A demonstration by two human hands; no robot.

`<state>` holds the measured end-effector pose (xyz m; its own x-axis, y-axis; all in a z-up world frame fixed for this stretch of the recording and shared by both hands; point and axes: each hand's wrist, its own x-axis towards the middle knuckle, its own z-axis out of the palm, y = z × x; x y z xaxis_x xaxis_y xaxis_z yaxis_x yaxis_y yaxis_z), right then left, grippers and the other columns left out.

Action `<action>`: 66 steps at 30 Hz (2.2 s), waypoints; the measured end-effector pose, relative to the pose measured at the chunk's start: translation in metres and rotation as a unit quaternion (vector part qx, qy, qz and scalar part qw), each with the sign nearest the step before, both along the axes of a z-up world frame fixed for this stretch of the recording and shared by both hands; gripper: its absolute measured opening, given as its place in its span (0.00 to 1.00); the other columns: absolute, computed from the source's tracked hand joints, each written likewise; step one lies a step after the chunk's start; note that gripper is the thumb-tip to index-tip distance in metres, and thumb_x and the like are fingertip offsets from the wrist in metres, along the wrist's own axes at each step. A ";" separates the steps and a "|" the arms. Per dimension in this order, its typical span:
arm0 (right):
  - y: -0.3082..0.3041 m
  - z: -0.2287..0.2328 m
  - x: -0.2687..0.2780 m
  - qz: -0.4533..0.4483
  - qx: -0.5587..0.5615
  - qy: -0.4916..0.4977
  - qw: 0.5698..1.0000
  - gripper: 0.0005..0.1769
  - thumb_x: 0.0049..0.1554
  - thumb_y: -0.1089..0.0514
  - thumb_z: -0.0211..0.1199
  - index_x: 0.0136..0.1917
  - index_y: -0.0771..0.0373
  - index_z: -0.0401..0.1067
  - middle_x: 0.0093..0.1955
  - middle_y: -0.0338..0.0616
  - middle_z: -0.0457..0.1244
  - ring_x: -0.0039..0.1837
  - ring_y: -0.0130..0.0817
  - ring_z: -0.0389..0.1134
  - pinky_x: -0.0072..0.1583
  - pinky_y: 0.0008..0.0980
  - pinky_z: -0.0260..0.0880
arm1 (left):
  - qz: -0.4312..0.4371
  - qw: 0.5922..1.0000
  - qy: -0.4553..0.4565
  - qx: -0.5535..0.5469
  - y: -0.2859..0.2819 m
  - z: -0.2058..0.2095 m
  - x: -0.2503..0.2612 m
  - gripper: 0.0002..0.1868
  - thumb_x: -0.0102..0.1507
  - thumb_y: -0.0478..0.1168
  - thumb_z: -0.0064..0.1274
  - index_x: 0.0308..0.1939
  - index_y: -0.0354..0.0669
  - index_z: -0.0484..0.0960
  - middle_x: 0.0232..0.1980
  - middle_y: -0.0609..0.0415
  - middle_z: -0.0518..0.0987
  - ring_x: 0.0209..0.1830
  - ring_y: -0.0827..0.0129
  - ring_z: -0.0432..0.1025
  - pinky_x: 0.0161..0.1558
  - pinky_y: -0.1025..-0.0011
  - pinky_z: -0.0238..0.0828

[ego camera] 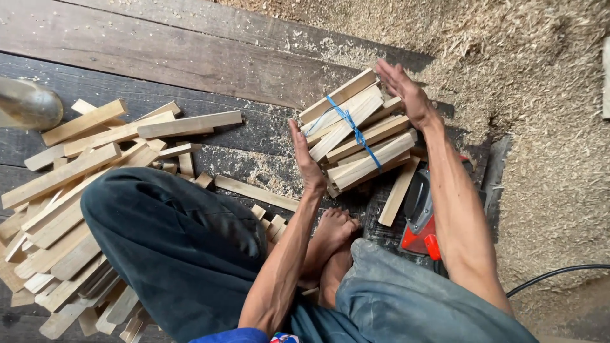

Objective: Using a power planer on wooden slats and then gathering them into neat stacks to be tied into bundles with string.

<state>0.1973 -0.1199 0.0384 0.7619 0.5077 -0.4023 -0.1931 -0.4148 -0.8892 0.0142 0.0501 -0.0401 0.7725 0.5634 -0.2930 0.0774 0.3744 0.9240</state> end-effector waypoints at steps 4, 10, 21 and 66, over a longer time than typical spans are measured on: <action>0.005 0.002 -0.007 0.052 -0.060 -0.018 0.997 0.56 0.57 0.19 0.22 0.85 0.54 0.45 0.89 0.55 0.36 0.90 0.53 0.33 0.82 0.62 0.24 | -0.007 0.999 0.005 -0.048 -0.006 0.012 0.008 0.48 0.68 0.70 0.26 0.84 0.46 0.39 0.89 0.50 0.35 0.90 0.59 0.30 0.84 0.52 0.24; -0.001 -0.026 -0.001 0.114 -0.064 -0.023 0.991 0.56 0.56 0.15 0.23 0.86 0.47 0.25 0.89 0.47 0.18 0.91 0.49 0.18 0.81 0.66 0.17 | -0.029 0.999 0.009 -0.023 -0.013 -0.006 0.006 0.50 0.68 0.73 0.25 0.84 0.48 0.33 0.89 0.51 0.30 0.90 0.57 0.25 0.83 0.49 0.18; -0.031 0.007 -0.033 -0.073 0.003 0.020 0.997 0.67 0.49 0.10 0.28 0.85 0.55 0.39 0.88 0.56 0.39 0.89 0.53 0.38 0.83 0.54 0.34 | -0.055 0.997 -0.026 0.039 0.031 -0.009 0.028 0.45 0.71 0.68 0.23 0.83 0.43 0.42 0.88 0.44 0.42 0.90 0.52 0.38 0.85 0.50 0.33; -0.042 -0.035 -0.094 -0.131 0.080 -0.030 0.988 0.53 0.65 0.18 0.29 0.89 0.53 0.42 0.90 0.59 0.34 0.88 0.57 0.27 0.83 0.59 0.21 | -0.004 0.996 0.003 0.085 -0.030 -0.015 -0.061 0.38 0.76 0.56 0.28 0.85 0.40 0.45 0.86 0.37 0.49 0.86 0.43 0.44 0.82 0.47 0.38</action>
<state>0.1033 -0.1621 0.0038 0.8960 0.3426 -0.2824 -0.2198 -0.2104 -0.9526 -0.0469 0.0202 -0.0551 0.7750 0.6000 -0.1986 0.0857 0.2115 0.9736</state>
